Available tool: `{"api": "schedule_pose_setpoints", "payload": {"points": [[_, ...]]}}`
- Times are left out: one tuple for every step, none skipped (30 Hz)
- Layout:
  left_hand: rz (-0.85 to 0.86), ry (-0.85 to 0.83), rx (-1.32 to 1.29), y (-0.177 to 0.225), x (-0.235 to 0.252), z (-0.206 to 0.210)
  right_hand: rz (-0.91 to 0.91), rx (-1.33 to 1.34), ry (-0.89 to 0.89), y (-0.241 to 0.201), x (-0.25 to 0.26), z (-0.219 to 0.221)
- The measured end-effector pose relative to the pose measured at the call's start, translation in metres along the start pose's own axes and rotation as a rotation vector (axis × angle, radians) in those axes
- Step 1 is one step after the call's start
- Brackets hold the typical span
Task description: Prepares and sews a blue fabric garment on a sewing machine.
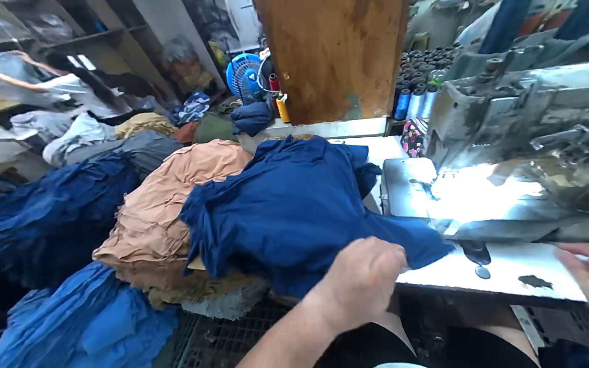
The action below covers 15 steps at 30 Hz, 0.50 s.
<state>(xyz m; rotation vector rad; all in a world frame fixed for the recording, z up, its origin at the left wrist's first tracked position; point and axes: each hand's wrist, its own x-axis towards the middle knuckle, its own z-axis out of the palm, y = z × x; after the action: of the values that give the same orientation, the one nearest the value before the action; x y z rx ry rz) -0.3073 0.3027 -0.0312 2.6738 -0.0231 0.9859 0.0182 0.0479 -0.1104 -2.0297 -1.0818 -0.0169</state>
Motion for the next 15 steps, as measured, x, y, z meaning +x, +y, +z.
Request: {"api": "schedule_pose_setpoints", "payload": {"points": [[0.023,-0.030,-0.037,0.007,-0.003,0.015,0.174,0.252,-0.074,-0.034,-0.010,0.020],[0.036,-0.060,-0.069,0.012,-0.007,0.031,0.337,0.543,-0.189,-0.057,-0.019,0.044],[0.036,-0.082,-0.101,0.017,-0.014,0.044,0.490,0.810,-0.343,-0.074,-0.028,0.064],[0.028,-0.097,-0.125,0.022,-0.021,0.056,0.626,1.016,-0.464,-0.088,-0.034,0.082],[0.022,-0.107,-0.129,0.027,-0.029,0.065,0.723,1.187,-0.572,-0.095,-0.036,0.096],[0.018,-0.118,-0.121,0.030,-0.038,0.071,0.774,1.310,-0.653,-0.098,-0.037,0.104],[0.010,-0.129,-0.119,0.031,-0.049,0.075,0.795,1.366,-0.705,-0.100,-0.038,0.107],[-0.006,-0.134,-0.127,0.033,-0.059,0.078,0.804,1.367,-0.730,-0.101,-0.039,0.106],[-0.022,-0.133,-0.143,0.034,-0.069,0.078,0.806,1.317,-0.738,-0.102,-0.038,0.103],[-0.031,-0.137,-0.165,0.036,-0.078,0.077,0.790,1.240,-0.748,-0.103,-0.037,0.100],[-0.033,-0.146,-0.195,0.039,-0.087,0.076,0.759,1.169,-0.764,-0.103,-0.038,0.097],[-0.035,-0.167,-0.231,0.041,-0.095,0.074,0.715,1.111,-0.800,-0.100,-0.040,0.094],[-0.052,-0.193,-0.274,0.043,-0.103,0.073,0.664,1.068,-0.858,-0.096,-0.044,0.092],[-0.102,-0.211,-0.349,0.044,-0.108,0.071,0.601,1.028,-0.914,-0.094,-0.047,0.090],[-0.187,-0.196,-0.457,0.045,-0.112,0.070,0.531,0.978,-0.944,-0.093,-0.051,0.089]]}}
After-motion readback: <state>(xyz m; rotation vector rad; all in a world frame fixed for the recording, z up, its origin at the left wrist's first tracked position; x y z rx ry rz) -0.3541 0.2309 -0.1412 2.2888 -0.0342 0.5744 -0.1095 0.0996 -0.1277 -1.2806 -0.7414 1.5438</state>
